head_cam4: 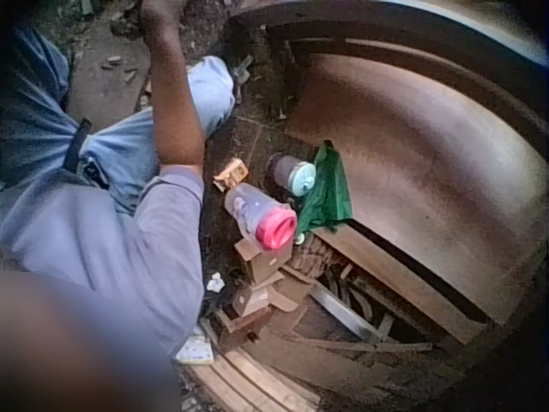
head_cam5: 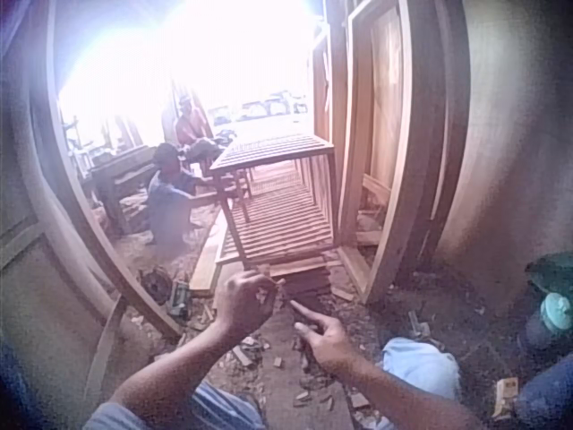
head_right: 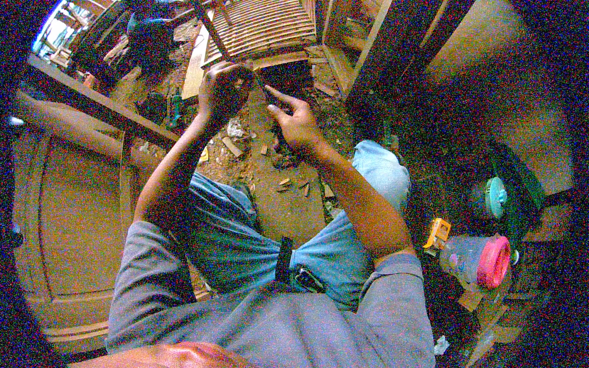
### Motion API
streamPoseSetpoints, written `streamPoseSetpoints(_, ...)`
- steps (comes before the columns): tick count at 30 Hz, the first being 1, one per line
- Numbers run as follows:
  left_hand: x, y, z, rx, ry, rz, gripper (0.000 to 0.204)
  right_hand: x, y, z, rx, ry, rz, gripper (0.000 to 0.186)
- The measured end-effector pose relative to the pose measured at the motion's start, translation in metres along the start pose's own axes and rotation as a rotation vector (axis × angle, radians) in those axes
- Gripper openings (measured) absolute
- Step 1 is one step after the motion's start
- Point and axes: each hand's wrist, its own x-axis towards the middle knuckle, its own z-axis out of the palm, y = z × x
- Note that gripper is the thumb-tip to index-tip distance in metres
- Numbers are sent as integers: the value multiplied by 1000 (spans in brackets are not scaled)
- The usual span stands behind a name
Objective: The person sits on the floor and uses a chisel to carve small wooden pieces. They repeatedly scrape the surface of the wood, occasionally pausing to inspect the carved area.
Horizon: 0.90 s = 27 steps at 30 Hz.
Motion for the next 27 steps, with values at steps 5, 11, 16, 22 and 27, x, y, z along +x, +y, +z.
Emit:
streamPoseSetpoints(5, 0, -1, 2, 43, -15, 39, 9, 2, 5, 0, -14, 12, 17, 42)
streamPoseSetpoints(11, 4, -1, 6, 44, -12, 172, 7, 8, 10, 1, 31, 44, -48, 41)
streamPoseSetpoints(16, 5, 3, 5, -13, 21, 237, 9, 6, 19, 7, 17, 89, -37, 39)
streamPoseSetpoints(22, 2, 4, 7, -46, 22, 217, 10, 12, 24, 10, 95, 78, 3, 41)
streamPoseSetpoints(27, 2, -3, 15, -80, 43, 234, 7, 16, 38, 5, -61, 136, -132, 37)
